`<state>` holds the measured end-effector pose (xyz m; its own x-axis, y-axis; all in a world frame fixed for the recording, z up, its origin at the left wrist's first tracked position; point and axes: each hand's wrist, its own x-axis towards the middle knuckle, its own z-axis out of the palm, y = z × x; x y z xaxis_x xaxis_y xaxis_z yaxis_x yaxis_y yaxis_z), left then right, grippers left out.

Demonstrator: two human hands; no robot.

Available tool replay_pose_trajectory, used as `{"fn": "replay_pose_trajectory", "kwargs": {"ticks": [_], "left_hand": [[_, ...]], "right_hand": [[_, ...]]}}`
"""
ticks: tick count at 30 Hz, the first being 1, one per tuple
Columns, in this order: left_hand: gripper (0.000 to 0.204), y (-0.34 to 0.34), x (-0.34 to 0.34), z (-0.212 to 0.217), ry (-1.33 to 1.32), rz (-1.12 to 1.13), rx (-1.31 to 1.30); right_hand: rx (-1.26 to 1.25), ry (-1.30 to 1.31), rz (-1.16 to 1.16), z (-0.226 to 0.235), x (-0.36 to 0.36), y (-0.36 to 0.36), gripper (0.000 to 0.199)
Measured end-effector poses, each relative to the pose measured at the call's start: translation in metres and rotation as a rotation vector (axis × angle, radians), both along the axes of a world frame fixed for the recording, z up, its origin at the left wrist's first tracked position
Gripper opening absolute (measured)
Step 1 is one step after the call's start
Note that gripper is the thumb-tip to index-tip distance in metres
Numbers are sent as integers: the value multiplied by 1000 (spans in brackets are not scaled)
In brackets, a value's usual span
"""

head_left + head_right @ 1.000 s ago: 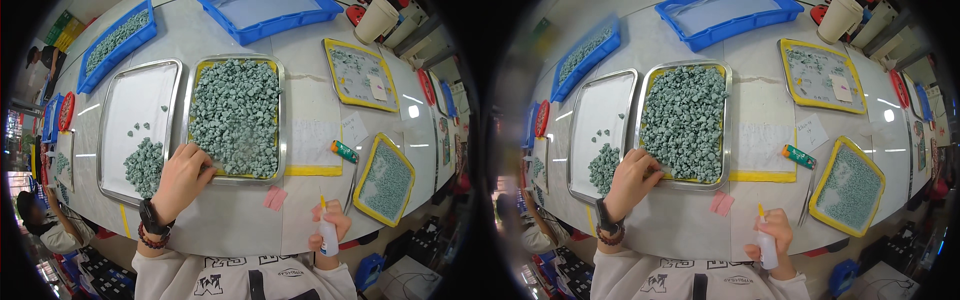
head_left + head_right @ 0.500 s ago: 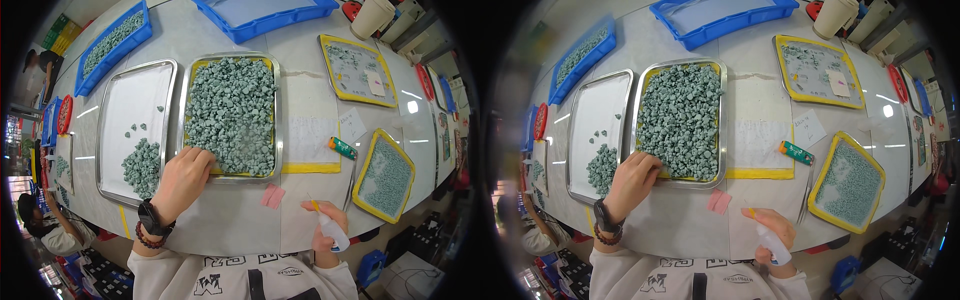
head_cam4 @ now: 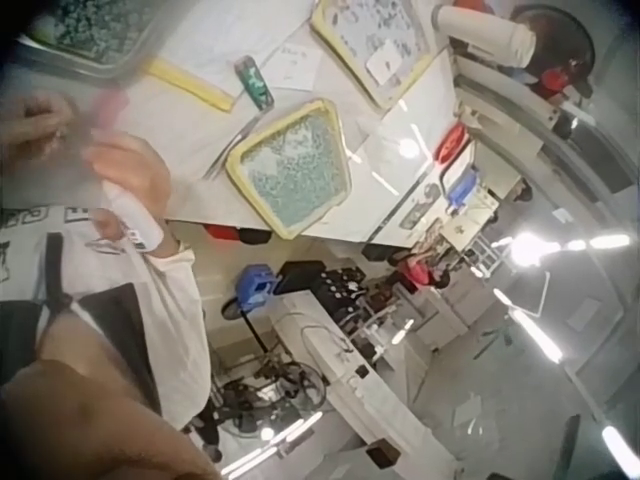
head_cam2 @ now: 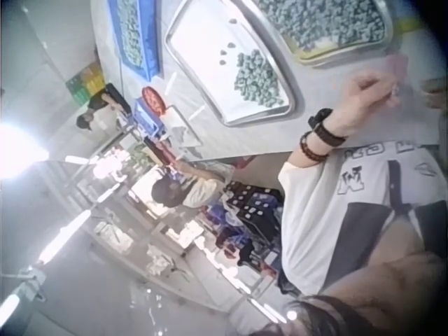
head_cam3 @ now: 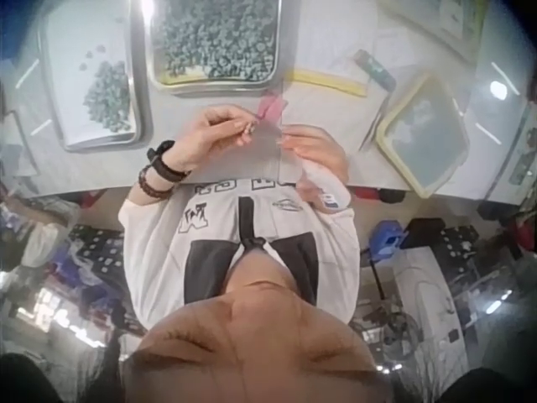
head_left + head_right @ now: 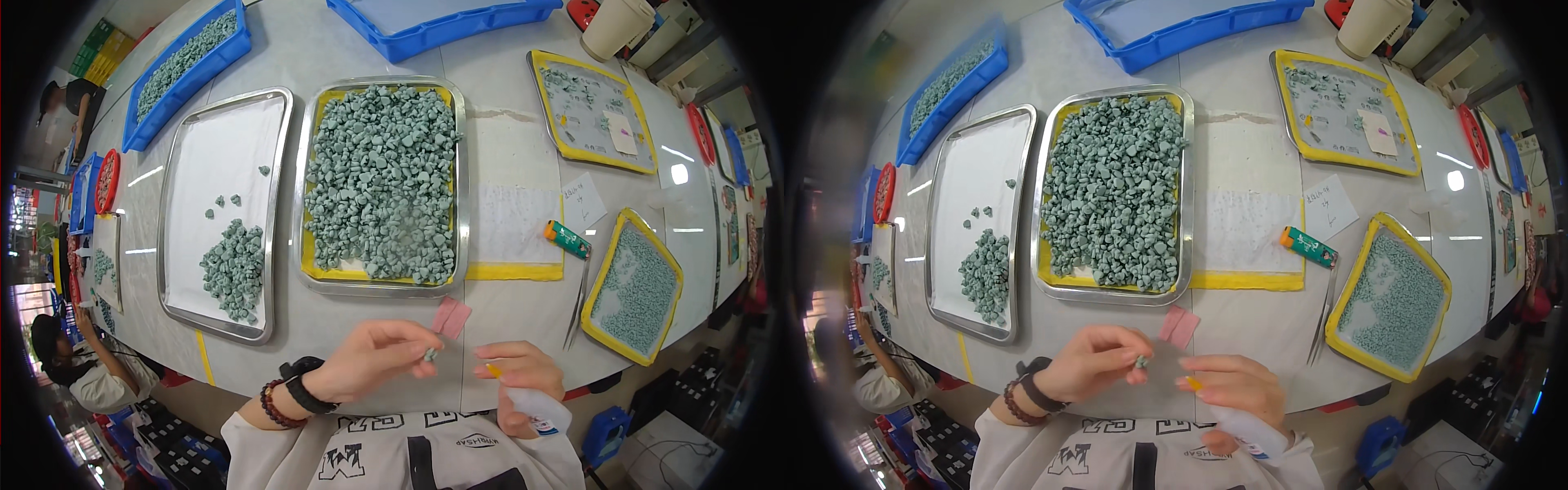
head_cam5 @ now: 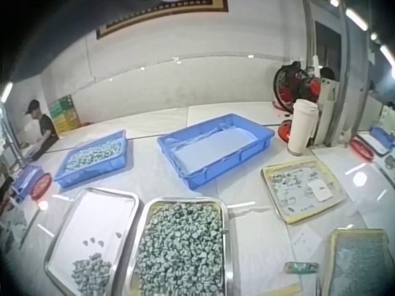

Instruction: Gluing small green plastic pieces onto base components at a factory workbench.

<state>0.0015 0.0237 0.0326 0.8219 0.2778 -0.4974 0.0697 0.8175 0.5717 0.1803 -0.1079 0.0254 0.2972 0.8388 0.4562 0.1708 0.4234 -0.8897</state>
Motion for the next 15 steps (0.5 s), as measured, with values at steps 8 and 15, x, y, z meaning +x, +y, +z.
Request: {"fn": "replay_pose_trajectory", "kwargs": {"ticks": [8,15], "left_hand": [[20,-9,0,-31,-55,103,-103],[27,-18,-1,-35,-35,132,348]], "right_hand": [[-141,-42,115,-6,-4,7,55],[-168,-98,144,-8,-5,9,54]]}}
